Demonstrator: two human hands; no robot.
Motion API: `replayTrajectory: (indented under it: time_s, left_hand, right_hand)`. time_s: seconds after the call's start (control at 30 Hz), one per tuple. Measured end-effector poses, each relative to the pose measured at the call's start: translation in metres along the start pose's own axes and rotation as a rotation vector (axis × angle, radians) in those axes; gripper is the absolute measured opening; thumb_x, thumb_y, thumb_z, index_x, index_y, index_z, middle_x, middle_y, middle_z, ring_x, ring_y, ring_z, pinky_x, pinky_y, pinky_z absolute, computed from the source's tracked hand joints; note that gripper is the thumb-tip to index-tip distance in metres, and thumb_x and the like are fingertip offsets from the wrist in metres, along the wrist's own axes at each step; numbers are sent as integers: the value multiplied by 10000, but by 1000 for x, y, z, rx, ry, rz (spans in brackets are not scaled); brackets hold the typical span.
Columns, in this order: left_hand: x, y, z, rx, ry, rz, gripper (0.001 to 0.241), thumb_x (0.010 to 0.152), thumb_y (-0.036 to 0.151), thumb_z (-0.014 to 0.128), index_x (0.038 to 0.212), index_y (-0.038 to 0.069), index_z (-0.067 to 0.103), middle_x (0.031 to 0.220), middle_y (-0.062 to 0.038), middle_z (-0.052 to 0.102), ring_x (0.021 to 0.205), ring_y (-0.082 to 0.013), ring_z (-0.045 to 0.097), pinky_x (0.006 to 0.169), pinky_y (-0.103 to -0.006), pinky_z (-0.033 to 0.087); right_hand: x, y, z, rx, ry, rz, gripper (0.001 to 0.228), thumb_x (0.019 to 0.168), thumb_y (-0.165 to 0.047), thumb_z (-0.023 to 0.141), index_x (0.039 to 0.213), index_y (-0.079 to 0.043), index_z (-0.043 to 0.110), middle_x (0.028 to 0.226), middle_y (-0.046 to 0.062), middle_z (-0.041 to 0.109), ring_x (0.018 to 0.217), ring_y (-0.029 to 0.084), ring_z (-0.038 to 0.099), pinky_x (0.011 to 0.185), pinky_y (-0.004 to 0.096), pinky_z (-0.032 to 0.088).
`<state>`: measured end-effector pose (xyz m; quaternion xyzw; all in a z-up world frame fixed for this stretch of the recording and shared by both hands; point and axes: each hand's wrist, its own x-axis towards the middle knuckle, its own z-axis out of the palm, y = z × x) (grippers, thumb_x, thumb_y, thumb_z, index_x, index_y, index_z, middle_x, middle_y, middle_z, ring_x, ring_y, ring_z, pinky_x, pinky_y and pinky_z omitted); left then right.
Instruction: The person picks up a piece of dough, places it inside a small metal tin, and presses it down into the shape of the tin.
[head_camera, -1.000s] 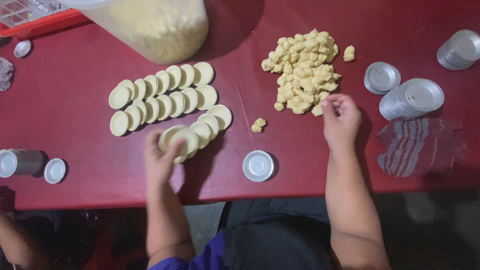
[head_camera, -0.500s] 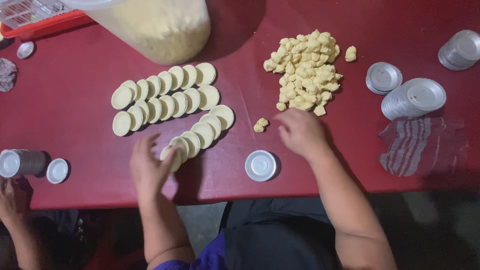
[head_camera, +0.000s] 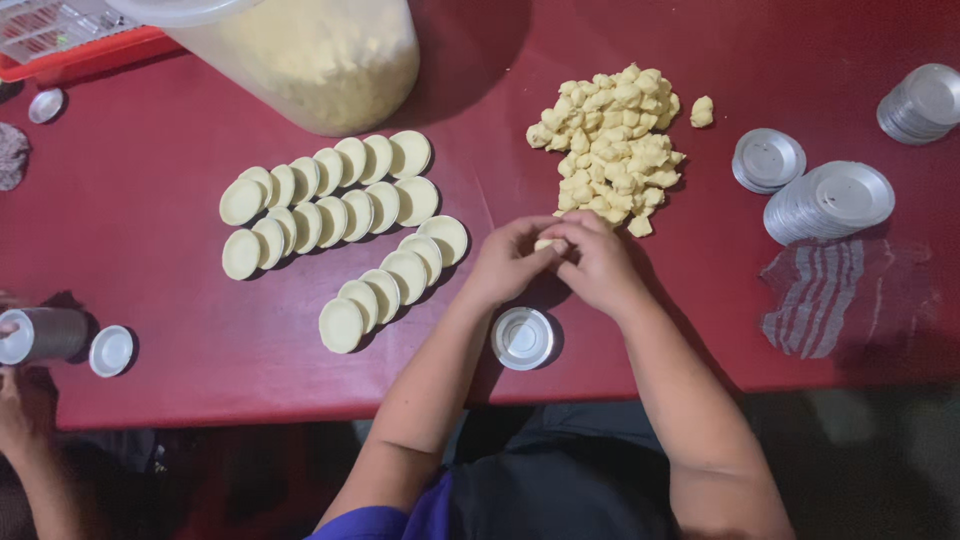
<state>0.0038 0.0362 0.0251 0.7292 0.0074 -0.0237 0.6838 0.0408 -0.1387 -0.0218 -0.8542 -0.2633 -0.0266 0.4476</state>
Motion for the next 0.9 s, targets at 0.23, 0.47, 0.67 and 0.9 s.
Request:
replayTrajectory:
  time_s: [0.23, 0.47, 0.67, 0.9]
  left_hand:
    - [8, -44, 8, -334, -5, -230, 386, 888, 72, 755, 1257, -6, 673, 826, -100, 750, 750, -166, 752, 665, -251, 637]
    - [18, -91, 1, -517, 103, -315, 238, 832, 48, 786, 1032, 12, 660, 737, -83, 712, 657, -181, 743, 606, -290, 652]
    - [3, -45, 10, -465, 134, -300, 280, 804, 23, 770, 1070, -18, 691, 784, -71, 728, 641, -165, 738, 597, -268, 646]
    - [7, -74, -6, -162, 310, -163, 231, 725, -11, 728, 950, 35, 752, 696, -37, 609, 614, -109, 617, 528, -201, 497]
  right_hand:
    - [-5, -14, -7, 17, 137, 141, 317, 815, -217, 847, 1106, -155, 739, 870, 76, 770, 854, 304, 738, 736, 414, 581]
    - [-5, -35, -6, 195, 173, 104, 319, 747, -87, 896, 1051, -114, 803, 869, 140, 759, 762, 280, 743, 645, 349, 606]
    - [-6, -28, 0, 47, 226, -71, 225, 743, -70, 808, 963, -118, 801, 858, 103, 757, 803, 318, 737, 685, 400, 589]
    - [-13, -3, 15, -274, 299, -151, 65, 699, -219, 647, 737, -173, 673, 645, 61, 576, 652, 324, 653, 644, 439, 536]
